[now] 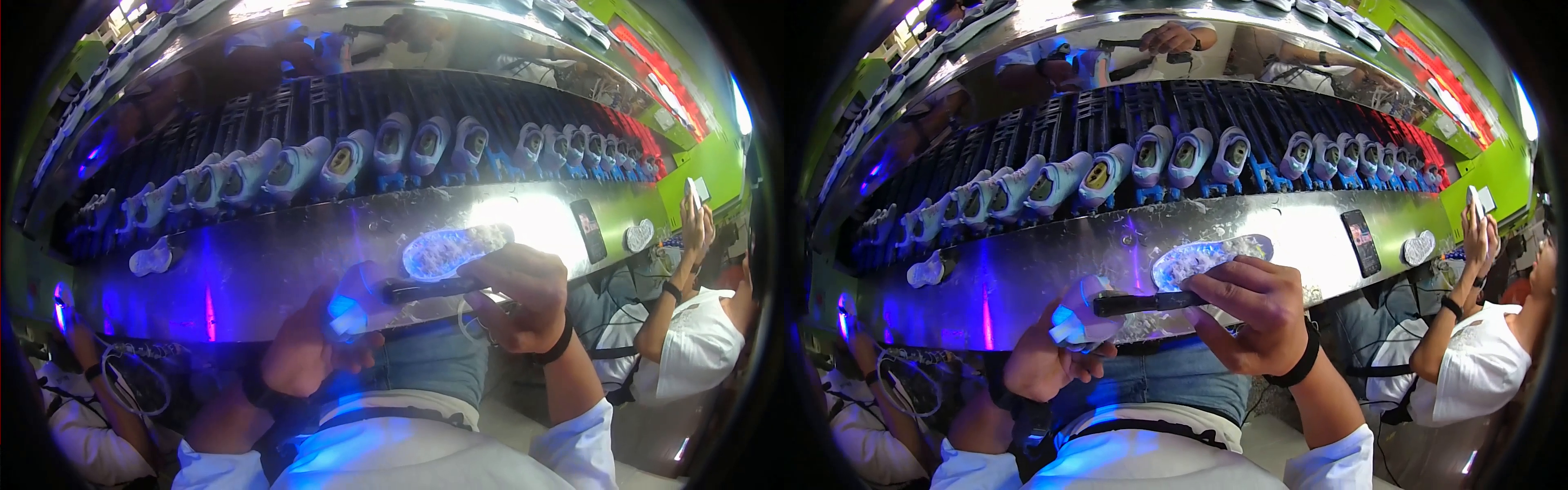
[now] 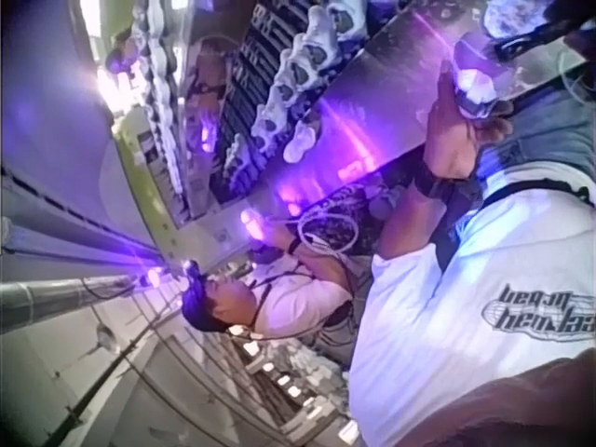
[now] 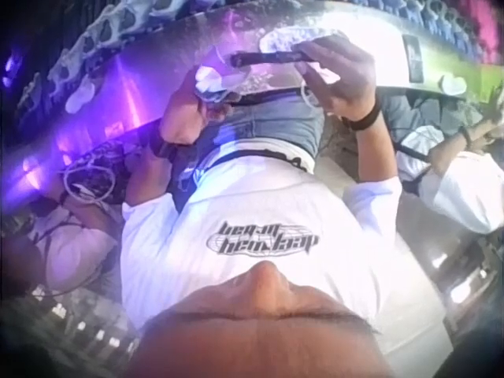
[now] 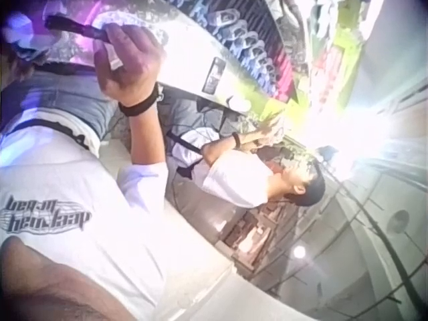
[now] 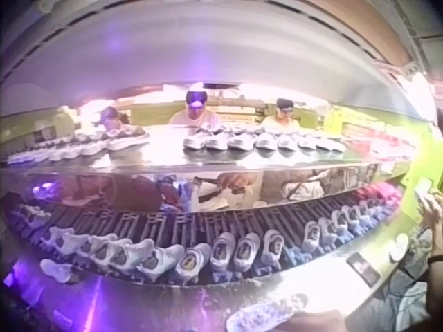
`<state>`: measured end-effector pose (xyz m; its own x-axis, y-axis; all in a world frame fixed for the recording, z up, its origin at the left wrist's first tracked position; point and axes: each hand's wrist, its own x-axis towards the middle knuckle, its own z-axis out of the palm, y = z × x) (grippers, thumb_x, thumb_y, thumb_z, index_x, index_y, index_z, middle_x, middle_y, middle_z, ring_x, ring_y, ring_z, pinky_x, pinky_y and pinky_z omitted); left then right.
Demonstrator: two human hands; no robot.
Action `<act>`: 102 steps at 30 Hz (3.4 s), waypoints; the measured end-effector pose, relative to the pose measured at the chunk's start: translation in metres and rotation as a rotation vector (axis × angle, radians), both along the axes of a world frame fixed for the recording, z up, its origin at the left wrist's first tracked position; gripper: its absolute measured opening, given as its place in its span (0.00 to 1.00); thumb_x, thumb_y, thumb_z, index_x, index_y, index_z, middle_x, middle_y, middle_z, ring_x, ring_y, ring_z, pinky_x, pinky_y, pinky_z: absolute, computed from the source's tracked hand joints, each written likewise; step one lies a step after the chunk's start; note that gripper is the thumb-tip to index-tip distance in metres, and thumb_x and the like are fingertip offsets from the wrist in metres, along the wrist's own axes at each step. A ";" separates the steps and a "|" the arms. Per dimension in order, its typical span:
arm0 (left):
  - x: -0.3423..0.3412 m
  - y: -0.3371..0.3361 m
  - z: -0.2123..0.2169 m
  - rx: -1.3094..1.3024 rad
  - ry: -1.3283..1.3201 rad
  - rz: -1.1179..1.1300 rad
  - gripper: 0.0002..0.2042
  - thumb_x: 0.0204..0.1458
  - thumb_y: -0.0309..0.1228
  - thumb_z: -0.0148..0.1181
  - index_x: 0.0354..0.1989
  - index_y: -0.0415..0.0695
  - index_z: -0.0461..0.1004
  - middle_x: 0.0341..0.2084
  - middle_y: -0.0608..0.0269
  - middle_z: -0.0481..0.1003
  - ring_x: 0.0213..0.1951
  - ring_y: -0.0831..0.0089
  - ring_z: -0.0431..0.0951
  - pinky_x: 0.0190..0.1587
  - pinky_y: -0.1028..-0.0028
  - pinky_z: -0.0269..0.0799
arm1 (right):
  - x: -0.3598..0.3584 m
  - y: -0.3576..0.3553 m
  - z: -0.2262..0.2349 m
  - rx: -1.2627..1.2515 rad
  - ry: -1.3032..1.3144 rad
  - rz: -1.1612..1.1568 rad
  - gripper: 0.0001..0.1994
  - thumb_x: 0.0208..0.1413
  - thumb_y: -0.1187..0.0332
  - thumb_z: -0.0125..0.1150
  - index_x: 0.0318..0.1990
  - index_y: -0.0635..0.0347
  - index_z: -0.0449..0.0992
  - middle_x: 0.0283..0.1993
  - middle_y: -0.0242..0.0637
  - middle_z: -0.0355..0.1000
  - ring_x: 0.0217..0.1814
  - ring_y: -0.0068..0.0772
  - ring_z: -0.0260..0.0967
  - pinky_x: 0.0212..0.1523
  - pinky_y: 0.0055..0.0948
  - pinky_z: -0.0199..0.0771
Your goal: Apply components and inspect shoe soles on a factory production line.
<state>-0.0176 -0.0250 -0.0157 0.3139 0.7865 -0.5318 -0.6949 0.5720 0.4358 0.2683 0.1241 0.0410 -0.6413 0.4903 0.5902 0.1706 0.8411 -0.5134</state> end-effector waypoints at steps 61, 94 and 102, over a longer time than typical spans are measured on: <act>0.217 0.490 -0.108 1.022 2.063 -0.374 0.30 0.54 0.53 0.65 0.56 0.41 0.78 0.47 0.42 0.82 0.51 0.42 0.81 0.56 0.48 0.75 | 0.110 -0.063 -0.093 -1.133 0.550 -0.910 0.09 0.67 0.71 0.63 0.48 0.69 0.83 0.30 0.26 0.75 0.29 0.15 0.65 0.31 0.20 0.64; -0.104 0.007 -0.034 0.730 1.311 0.209 0.42 0.38 0.33 0.87 0.64 0.42 0.69 0.55 0.56 0.77 0.57 0.62 0.78 0.61 0.61 0.75 | -0.077 -0.114 -0.083 -0.934 0.053 -0.435 0.12 0.68 0.66 0.64 0.42 0.69 0.83 0.26 0.30 0.76 0.29 0.15 0.66 0.30 0.23 0.64; -0.098 -0.066 -0.063 1.041 1.900 0.197 0.38 0.37 0.30 0.84 0.61 0.47 0.70 0.54 0.54 0.78 0.62 0.51 0.76 0.75 0.42 0.53 | -0.141 -0.122 -0.133 -0.983 0.068 -0.338 0.12 0.66 0.64 0.66 0.43 0.68 0.83 0.22 0.33 0.70 0.27 0.15 0.62 0.28 0.27 0.63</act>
<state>-0.1160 -0.0913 -0.0786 -0.0271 0.8666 0.4983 0.8208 -0.2652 0.5059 0.1269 0.0021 -0.0922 -0.3614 0.9223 -0.1365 0.2642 -0.0391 -0.9637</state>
